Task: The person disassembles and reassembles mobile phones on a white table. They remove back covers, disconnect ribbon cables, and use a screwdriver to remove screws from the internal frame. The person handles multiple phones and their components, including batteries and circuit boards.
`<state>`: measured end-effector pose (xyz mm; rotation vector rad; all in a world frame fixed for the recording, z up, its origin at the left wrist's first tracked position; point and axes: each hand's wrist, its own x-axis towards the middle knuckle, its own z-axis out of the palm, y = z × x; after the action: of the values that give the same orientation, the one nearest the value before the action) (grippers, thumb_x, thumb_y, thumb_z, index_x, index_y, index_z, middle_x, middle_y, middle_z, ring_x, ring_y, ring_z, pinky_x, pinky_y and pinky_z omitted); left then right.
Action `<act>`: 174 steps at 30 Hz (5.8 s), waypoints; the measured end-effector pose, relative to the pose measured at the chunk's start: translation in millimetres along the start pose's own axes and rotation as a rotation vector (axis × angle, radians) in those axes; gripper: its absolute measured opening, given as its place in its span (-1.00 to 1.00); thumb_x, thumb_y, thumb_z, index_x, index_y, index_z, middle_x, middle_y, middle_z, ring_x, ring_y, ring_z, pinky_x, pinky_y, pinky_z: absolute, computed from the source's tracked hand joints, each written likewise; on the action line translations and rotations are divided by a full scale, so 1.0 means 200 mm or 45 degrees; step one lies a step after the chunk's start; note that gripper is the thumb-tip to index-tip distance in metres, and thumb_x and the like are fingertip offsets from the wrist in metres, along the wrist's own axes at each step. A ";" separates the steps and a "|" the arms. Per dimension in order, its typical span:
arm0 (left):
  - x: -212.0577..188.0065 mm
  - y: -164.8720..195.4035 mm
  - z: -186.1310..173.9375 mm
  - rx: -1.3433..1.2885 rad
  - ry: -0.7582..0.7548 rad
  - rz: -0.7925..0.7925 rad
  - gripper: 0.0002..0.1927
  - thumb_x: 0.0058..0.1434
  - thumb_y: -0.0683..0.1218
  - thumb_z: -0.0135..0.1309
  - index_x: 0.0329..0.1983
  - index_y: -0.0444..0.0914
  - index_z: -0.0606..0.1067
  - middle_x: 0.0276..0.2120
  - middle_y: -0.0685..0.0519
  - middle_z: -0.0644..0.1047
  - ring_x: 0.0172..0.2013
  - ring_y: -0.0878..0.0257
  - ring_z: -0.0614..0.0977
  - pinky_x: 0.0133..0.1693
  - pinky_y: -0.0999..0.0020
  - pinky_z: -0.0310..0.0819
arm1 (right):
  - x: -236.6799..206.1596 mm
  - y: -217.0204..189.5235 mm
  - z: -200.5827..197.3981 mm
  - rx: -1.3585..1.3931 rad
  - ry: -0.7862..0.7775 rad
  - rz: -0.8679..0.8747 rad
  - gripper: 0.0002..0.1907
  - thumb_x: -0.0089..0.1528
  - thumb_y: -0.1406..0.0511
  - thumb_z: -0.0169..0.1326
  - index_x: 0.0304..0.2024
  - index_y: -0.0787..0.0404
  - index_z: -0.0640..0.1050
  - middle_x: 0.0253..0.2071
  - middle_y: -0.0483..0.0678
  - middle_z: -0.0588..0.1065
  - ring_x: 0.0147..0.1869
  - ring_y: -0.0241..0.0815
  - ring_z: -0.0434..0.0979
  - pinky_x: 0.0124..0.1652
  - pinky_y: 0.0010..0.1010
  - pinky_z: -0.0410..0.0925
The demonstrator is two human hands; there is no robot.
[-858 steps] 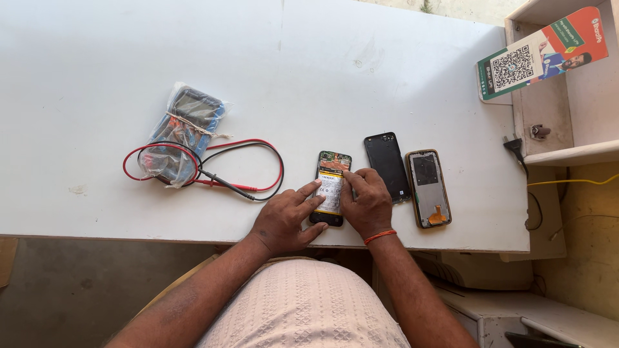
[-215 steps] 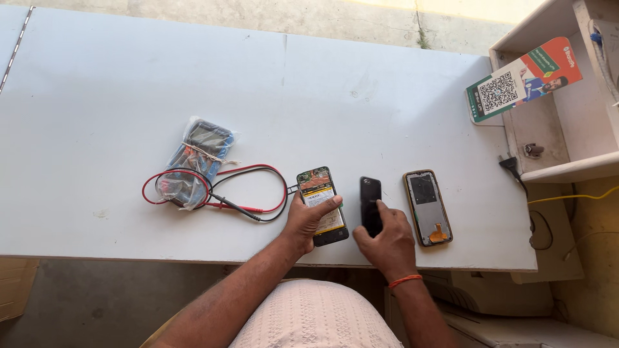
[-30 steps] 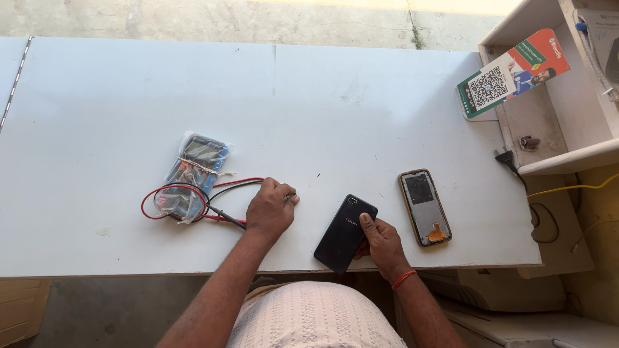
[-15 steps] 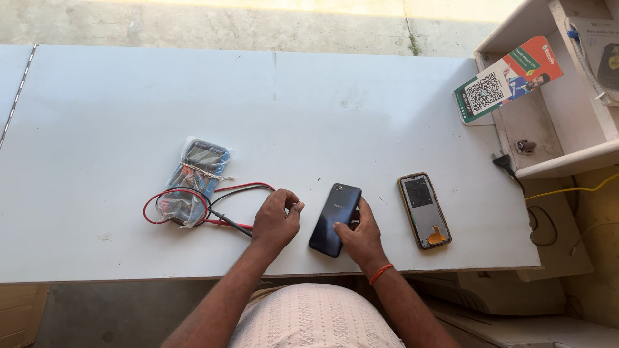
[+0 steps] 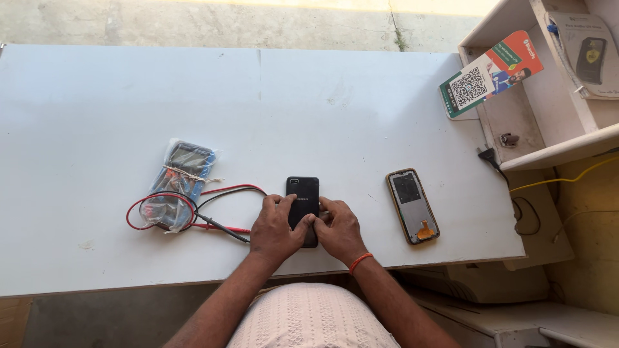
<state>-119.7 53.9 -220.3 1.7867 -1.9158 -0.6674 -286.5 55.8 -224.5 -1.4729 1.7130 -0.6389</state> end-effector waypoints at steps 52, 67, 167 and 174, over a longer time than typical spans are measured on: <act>-0.01 0.22 0.03 -0.729 -0.679 0.171 0.07 -0.03 0.23 0.35 0.47 -0.27 0.20 0.11 -0.18 0.52 0.03 0.06 0.66 0.00 0.18 0.65 | -0.19 0.44 -0.21 1.443 -0.329 0.290 -0.10 0.10 0.09 0.35 0.34 0.38 0.30 0.15 0.17 0.48 0.23 -0.06 0.55 0.17 -0.16 0.47; -0.03 0.15 0.07 -0.807 -0.630 0.364 -0.13 0.12 0.16 0.26 0.36 -0.44 0.32 0.02 -0.30 0.59 -0.01 0.01 0.72 -0.04 0.21 0.70 | -0.19 0.29 -0.25 1.309 -0.282 0.298 0.19 -0.12 0.14 0.44 0.44 0.13 0.08 0.05 0.23 0.50 0.12 0.05 0.62 0.09 -0.05 0.55; 0.04 0.18 0.10 -1.317 -0.454 -0.589 0.49 -0.09 0.36 0.32 0.49 -0.10 -0.55 0.28 -0.33 0.12 0.33 -0.09 0.27 0.23 -0.03 0.35 | -0.33 0.04 -0.17 0.002 -0.031 -0.299 -0.07 0.12 0.21 0.29 0.45 0.17 0.13 0.12 0.10 0.39 0.16 -0.12 0.52 -0.01 -0.31 0.55; 0.10 0.06 0.10 -1.811 -0.700 -0.485 0.10 0.07 0.19 0.14 0.59 -0.14 -0.12 0.05 -0.20 0.35 -0.13 0.16 0.47 -0.27 0.27 0.51 | -0.20 0.03 -0.29 0.420 -0.076 -0.550 -0.73 0.41 0.35 0.11 0.17 0.20 0.57 0.04 -0.01 0.59 0.10 -0.19 0.63 0.07 -0.31 0.56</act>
<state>-143.2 36.3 -229.5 0.9714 -0.7187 -2.0943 -335.6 90.2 -187.7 -1.6074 1.1769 -1.0382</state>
